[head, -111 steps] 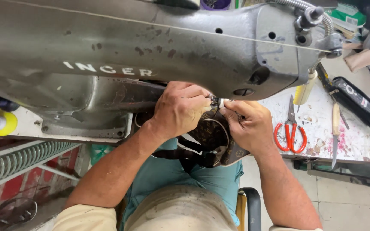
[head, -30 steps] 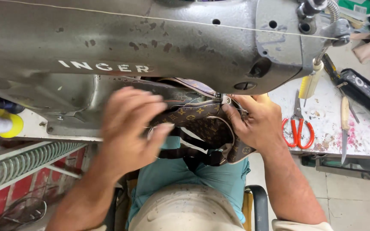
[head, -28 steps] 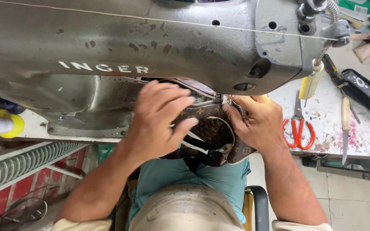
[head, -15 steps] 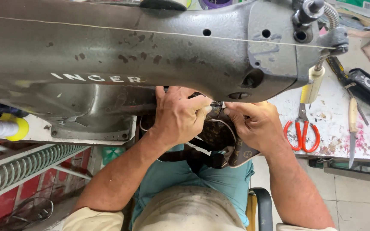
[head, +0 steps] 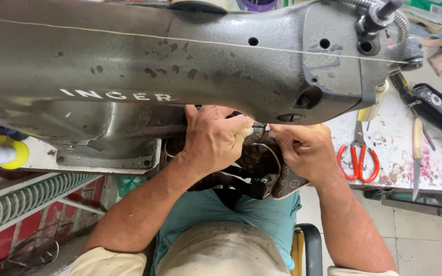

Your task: Stitching a leather bag using an industrial sewing machine and trimming thread with scissors

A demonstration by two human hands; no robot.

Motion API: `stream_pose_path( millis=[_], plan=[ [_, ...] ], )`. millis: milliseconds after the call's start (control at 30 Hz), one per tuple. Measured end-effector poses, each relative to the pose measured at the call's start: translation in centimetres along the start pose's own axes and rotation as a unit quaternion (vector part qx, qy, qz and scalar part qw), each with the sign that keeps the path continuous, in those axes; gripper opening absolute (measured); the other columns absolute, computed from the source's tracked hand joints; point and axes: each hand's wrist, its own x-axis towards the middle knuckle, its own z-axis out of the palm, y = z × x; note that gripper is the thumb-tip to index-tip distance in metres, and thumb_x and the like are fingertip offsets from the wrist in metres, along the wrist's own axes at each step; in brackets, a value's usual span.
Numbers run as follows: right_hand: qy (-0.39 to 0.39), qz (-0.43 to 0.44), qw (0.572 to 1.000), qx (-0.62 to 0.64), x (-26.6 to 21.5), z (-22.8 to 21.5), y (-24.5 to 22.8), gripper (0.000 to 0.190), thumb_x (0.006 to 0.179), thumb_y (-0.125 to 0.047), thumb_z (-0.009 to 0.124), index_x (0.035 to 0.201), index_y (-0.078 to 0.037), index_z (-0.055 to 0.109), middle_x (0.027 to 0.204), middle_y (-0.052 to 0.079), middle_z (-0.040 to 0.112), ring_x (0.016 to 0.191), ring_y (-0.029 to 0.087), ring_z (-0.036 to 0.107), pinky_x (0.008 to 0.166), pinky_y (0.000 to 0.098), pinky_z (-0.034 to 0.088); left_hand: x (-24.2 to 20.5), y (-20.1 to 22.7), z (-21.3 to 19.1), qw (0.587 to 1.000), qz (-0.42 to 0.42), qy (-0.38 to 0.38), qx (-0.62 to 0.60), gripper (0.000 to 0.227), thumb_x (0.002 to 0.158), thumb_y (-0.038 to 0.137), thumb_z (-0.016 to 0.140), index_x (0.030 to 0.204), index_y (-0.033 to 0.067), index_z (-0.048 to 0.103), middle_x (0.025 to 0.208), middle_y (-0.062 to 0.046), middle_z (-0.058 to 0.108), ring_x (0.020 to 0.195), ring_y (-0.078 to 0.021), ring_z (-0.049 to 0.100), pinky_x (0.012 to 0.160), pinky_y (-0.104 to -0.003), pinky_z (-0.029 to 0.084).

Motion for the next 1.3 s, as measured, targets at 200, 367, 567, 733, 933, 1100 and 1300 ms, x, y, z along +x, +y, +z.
stream_pose_path(
  millis=[200, 367, 567, 733, 933, 1100, 1300],
  plan=[
    [0.006, -0.007, 1.000, 0.004, 0.1, 0.1, -0.5, 0.015, 0.089, -0.002, 0.079, 0.101, -0.011, 0.083, 0.086, 0.012, 0.077, 0.085, 0.038, 0.075, 0.071, 0.0476, 0.057, 0.0, 0.3, -0.3, 1.000, 0.008, 0.008, 0.004, 0.013, 0.083, 0.018, 0.073, 0.087, 0.0296, 0.074, 0.106, 0.002, 0.070, 0.106, -0.0261, 0.061, 0.093, -0.058, 0.035],
    [0.018, -0.007, 1.000, 0.006, 0.3, 0.3, -1.3, 0.012, 0.090, -0.005, 0.080, 0.100, -0.010, 0.082, 0.090, 0.014, 0.074, 0.089, 0.040, 0.074, 0.074, 0.0467, 0.057, 0.2, 0.7, -0.2, 0.998, 0.051, 0.032, 0.026, 0.012, 0.084, 0.020, 0.074, 0.089, 0.0310, 0.074, 0.103, 0.005, 0.067, 0.109, -0.0236, 0.060, 0.097, -0.060, 0.033],
    [0.016, -0.010, 1.000, -0.001, -1.1, -0.3, 0.7, 0.012, 0.090, -0.004, 0.078, 0.100, -0.010, 0.082, 0.095, 0.015, 0.074, 0.094, 0.042, 0.072, 0.078, 0.0486, 0.058, 0.4, 0.8, -0.1, 0.997, 0.076, 0.023, 0.023, 0.011, 0.088, 0.020, 0.072, 0.088, 0.0301, 0.074, 0.103, 0.005, 0.067, 0.111, -0.0236, 0.059, 0.096, -0.058, 0.034],
    [0.015, -0.015, 1.000, 0.006, -0.6, -0.7, 0.3, 0.011, 0.091, -0.004, 0.076, 0.099, -0.010, 0.082, 0.093, 0.016, 0.072, 0.090, 0.044, 0.072, 0.074, 0.0482, 0.057, 0.2, 0.6, 0.3, 0.998, 0.062, 0.019, 0.023, 0.009, 0.087, 0.021, 0.074, 0.088, 0.0297, 0.074, 0.102, 0.006, 0.067, 0.111, -0.0232, 0.060, 0.097, -0.057, 0.035],
    [0.013, -0.003, 1.000, 0.006, -0.3, -0.7, 0.1, 0.011, 0.091, -0.006, 0.077, 0.099, -0.011, 0.082, 0.089, 0.015, 0.071, 0.088, 0.040, 0.072, 0.073, 0.0453, 0.058, 0.5, 1.1, 0.2, 0.998, 0.046, 0.024, 0.019, 0.008, 0.085, 0.021, 0.074, 0.086, 0.0292, 0.075, 0.102, 0.006, 0.068, 0.109, -0.0230, 0.060, 0.097, -0.058, 0.035],
    [0.011, -0.006, 1.000, 0.000, -0.1, -0.9, -0.9, 0.011, 0.090, -0.004, 0.077, 0.099, -0.010, 0.082, 0.088, 0.016, 0.071, 0.087, 0.042, 0.073, 0.073, 0.0458, 0.058, 0.4, 1.6, -0.4, 0.998, 0.046, 0.029, 0.012, 0.009, 0.086, 0.021, 0.073, 0.088, 0.0300, 0.075, 0.102, 0.007, 0.068, 0.110, -0.0227, 0.060, 0.096, -0.058, 0.035],
    [0.010, -0.002, 1.000, 0.002, 0.4, -0.6, -0.9, 0.012, 0.089, -0.004, 0.079, 0.098, -0.010, 0.083, 0.085, 0.016, 0.072, 0.086, 0.040, 0.074, 0.072, 0.0451, 0.058, 0.5, 1.4, -0.5, 0.998, 0.047, 0.048, 0.019, 0.011, 0.083, 0.021, 0.074, 0.088, 0.0301, 0.074, 0.098, 0.008, 0.066, 0.106, -0.0224, 0.060, 0.096, -0.055, 0.035]
  ],
)
